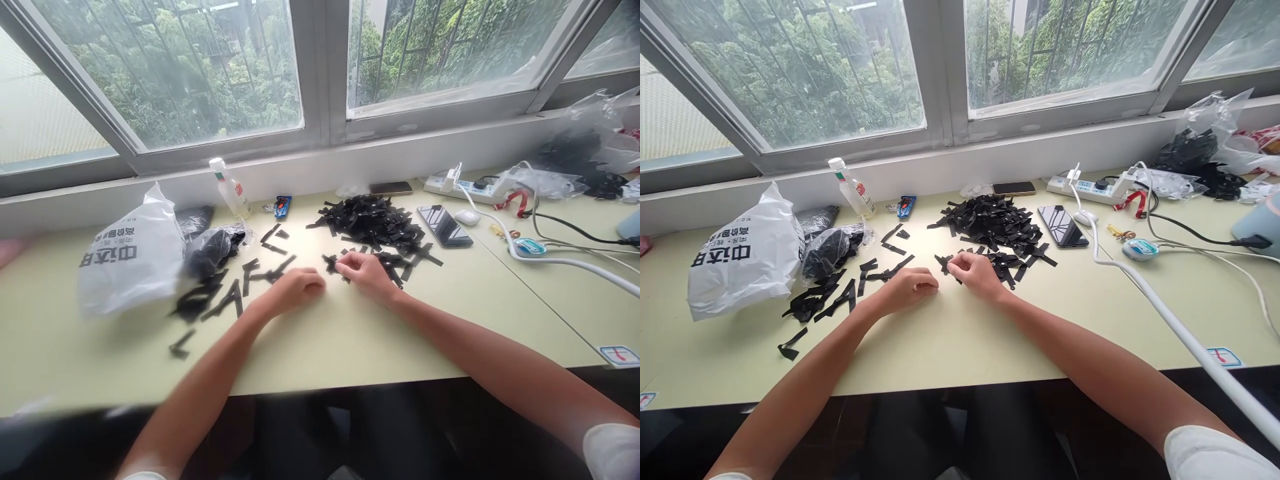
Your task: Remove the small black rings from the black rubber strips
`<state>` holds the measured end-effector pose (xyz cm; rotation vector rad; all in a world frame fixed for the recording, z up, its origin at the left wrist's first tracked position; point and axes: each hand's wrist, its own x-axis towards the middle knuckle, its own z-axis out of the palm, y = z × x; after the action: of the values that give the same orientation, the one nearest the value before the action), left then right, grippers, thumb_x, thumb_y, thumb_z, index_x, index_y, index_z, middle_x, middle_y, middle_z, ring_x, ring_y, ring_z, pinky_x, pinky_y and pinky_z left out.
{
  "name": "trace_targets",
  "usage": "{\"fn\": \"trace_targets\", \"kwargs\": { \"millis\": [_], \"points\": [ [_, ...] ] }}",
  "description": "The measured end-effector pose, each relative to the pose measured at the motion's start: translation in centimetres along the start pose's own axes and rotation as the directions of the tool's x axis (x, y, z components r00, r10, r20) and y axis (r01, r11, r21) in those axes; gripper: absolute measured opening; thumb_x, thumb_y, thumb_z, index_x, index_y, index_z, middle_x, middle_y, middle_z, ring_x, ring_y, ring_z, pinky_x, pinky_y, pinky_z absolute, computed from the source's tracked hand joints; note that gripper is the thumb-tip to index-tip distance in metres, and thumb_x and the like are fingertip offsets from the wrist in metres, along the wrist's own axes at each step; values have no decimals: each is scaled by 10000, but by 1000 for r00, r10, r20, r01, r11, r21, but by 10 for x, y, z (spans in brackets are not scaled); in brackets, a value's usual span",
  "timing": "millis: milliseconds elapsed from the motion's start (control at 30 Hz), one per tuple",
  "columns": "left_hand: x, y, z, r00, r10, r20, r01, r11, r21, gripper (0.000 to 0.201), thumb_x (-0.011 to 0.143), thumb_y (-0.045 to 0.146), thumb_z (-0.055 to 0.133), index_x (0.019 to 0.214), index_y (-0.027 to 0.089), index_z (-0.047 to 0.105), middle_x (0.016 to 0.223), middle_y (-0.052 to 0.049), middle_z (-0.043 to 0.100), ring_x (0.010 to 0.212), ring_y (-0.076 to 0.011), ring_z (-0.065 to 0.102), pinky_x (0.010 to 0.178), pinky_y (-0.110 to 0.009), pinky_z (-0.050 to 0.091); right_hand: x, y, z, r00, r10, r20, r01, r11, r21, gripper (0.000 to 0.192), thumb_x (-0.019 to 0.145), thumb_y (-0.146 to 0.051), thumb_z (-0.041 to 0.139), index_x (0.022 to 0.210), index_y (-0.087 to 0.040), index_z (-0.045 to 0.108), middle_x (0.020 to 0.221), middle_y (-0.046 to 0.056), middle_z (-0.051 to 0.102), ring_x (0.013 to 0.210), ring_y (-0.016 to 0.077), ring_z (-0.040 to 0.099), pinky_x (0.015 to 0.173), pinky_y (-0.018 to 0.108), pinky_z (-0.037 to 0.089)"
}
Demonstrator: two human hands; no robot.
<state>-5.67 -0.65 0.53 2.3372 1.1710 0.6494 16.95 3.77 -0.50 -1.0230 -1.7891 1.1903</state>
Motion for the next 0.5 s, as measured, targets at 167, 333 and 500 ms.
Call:
{"fn": "trace_targets", "kwargs": {
  "millis": [167,333,500],
  "points": [
    [3,3,4,979,-28,-200,1,991,-133,187,939,307,602,975,181,736,939,-74,733,799,-164,660,743,-304,549,-1,-2,0,1000,0,3,0,1000,6,236,847,-417,636,823,-189,695,800,37,700,695,172,599,635,294,446],
    [3,-7,8,975,-53,-217,52,999,-9,153,921,281,612,914,184,730,907,-60,682,766,-148,618,694,-281,524,0,-1,-3,999,1,-40,-1,1000,-5,231,841,-411,637,789,-190,678,794,37,700,655,159,568,601,288,427],
    [7,-8,16,980,-70,-184,98,984,147,214,936,249,556,1060,213,728,940,-63,628,792,-157,593,741,-297,515,2,-1,-4,998,-6,-56,5,1000,-13,234,838,-412,633,805,-187,688,791,39,699,656,161,563,606,288,423]
  ]
}}
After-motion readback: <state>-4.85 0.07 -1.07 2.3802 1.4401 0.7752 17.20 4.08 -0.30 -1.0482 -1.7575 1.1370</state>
